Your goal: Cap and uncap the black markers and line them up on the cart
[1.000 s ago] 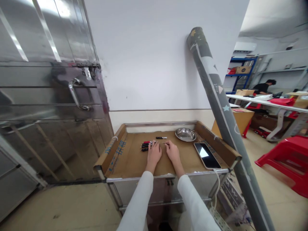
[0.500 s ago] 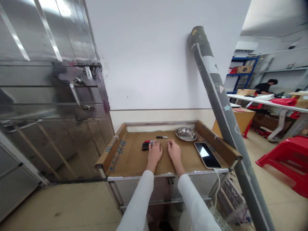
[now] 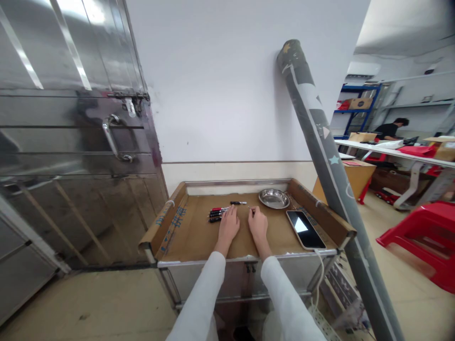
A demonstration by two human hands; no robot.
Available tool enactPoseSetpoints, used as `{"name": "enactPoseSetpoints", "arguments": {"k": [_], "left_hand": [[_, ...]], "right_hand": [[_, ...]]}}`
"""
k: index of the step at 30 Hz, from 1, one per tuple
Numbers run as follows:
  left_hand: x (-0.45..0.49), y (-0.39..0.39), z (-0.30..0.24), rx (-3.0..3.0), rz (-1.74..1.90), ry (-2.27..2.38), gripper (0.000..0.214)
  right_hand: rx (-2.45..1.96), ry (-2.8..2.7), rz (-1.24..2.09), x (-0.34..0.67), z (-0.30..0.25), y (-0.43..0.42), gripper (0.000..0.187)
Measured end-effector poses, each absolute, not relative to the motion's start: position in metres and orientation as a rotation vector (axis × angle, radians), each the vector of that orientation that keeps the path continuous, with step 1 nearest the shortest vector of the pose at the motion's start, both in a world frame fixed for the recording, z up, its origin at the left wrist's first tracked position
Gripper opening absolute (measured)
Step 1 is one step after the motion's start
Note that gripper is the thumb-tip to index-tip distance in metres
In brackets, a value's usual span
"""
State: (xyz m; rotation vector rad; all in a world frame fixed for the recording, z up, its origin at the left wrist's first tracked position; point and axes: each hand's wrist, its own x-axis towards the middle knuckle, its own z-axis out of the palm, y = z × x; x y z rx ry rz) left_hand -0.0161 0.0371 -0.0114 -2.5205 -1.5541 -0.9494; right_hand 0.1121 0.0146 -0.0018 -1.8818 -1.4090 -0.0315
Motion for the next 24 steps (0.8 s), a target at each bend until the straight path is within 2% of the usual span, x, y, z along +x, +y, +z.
{"name": "enactPoseSetpoints", "arguments": {"k": [5,10,19,24], "left_hand": [[0.000,0.055,-0.006,-2.629,-0.935,-1.438,0.053],[0.018,0.077,-0.008,-2.571,-0.944,-1.518,0.053],[0.016,0.068,0.000,-2.606,-0.824,-1.448,0.020],[0.010,0.054,0.004,-2.709,-0.804,-1.369,0.016]], "right_hand": [[-1.901,-1.430,-0.068,0.111,-0.003,0.017,0.018],[-1.879,-1.441,-0.101,0.112,-0.008,0.022,0.017],[-1.884,-1.415,-0.076,0.112,-0.001,0.017,0.020],[-1.860,-1.430,-0.101,0.113,0.000,0.012,0.023]]}}
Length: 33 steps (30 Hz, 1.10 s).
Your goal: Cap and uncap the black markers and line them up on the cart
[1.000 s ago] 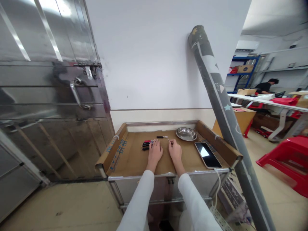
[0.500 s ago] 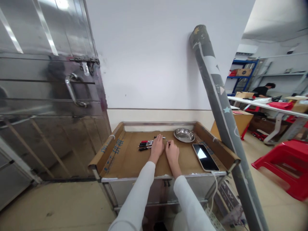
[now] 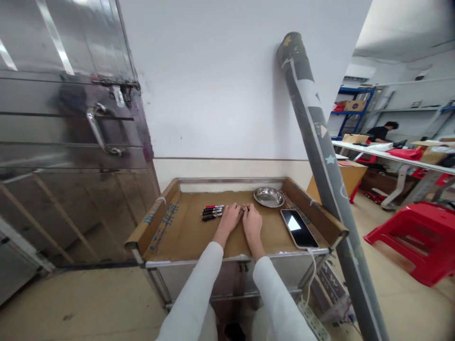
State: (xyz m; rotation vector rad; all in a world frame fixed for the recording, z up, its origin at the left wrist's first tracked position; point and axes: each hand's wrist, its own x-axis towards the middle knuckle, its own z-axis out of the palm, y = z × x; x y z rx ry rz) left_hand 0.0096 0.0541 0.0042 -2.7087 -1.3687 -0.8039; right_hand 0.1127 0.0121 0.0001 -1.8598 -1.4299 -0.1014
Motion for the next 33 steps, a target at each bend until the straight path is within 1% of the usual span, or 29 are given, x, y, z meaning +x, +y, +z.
{"name": "enactPoseSetpoints", "arguments": {"k": [7,14,16,21,24,27,29,32,33], "left_hand": [[-0.005,0.033,0.006,-2.560,-1.008,-1.429,0.022],[-0.010,0.025,0.010,-2.517,-1.061,-1.460,0.025],[-0.012,0.024,0.011,-2.496,-1.104,-1.469,0.025],[-0.018,0.021,0.011,-2.464,-1.161,-1.578,0.021],[-0.018,0.016,0.012,-2.463,-1.135,-1.608,0.021],[-0.017,0.010,0.015,-2.373,-1.121,-1.628,0.022],[-0.017,0.005,0.016,-2.286,-1.067,-1.649,0.022],[-0.019,-0.002,0.014,-2.142,-0.924,-1.755,0.024],[-0.020,-0.004,0.013,-2.113,-0.873,-1.800,0.025]], "right_hand": [[-1.861,-1.520,-0.189,0.111,0.001,0.005,0.024],[-1.753,-1.665,-0.108,0.111,0.002,0.002,0.030],[-1.639,-1.686,-0.034,0.110,0.002,0.001,0.038],[-1.263,-1.814,0.174,0.107,0.002,-0.003,0.073],[-1.180,-1.865,0.190,0.107,0.001,-0.003,0.082],[-1.255,-1.866,0.153,0.107,-0.002,-0.002,0.078],[-1.450,-1.846,0.091,0.107,-0.005,0.000,0.067],[-1.770,-1.873,-0.011,0.106,-0.009,0.003,0.046],[-1.833,-1.895,-0.038,0.105,-0.010,0.003,0.043]]}}
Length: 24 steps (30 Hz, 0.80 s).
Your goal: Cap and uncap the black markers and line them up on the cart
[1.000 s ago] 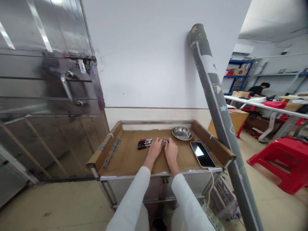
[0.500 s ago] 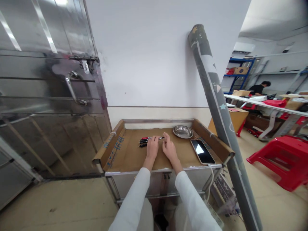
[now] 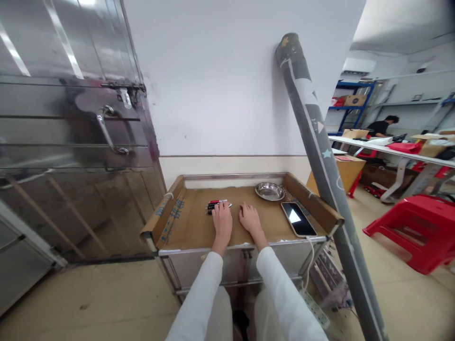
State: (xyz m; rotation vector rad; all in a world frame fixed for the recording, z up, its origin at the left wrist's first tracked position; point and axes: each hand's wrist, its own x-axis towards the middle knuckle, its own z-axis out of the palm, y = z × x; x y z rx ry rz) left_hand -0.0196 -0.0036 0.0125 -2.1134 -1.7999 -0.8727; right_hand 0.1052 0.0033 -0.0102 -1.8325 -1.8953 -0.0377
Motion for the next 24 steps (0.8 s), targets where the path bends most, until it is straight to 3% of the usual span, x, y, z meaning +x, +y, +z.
{"name": "enactPoseSetpoints", "arguments": {"k": [8,24], "left_hand": [[-0.021,-0.013,0.005,-2.050,-0.665,-2.002,0.028],[-0.022,-0.012,0.002,-2.132,-0.825,-1.901,0.024]], "right_hand": [[-1.939,-1.946,-0.043,0.103,-0.013,-0.002,0.046],[-2.026,-1.918,0.106,0.101,-0.008,-0.015,0.053]]}}
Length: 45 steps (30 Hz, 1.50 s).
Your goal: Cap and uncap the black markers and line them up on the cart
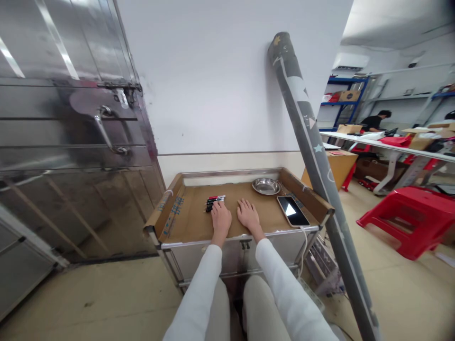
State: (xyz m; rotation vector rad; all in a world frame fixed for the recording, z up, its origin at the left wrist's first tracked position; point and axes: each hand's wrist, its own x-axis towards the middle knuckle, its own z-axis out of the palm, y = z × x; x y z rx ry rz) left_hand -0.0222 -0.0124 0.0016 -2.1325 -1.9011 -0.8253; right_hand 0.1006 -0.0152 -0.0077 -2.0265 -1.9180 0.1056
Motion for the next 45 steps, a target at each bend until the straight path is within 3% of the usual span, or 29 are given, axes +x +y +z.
{"name": "enactPoseSetpoints", "arguments": {"k": [6,19,45], "left_hand": [[-0.023,-0.005,-0.002,-2.567,-0.780,-1.553,0.017],[-0.022,0.005,0.001,-2.730,-0.767,-1.571,0.025],[-0.020,-0.002,0.007,-2.513,-0.803,-1.660,0.026]], "right_hand": [[-2.048,-1.924,0.103,0.101,-0.007,-0.017,0.053],[-1.995,-1.838,0.047,0.100,-0.009,-0.018,0.047],[-1.942,-1.812,-0.023,0.100,-0.010,-0.017,0.041]]}}
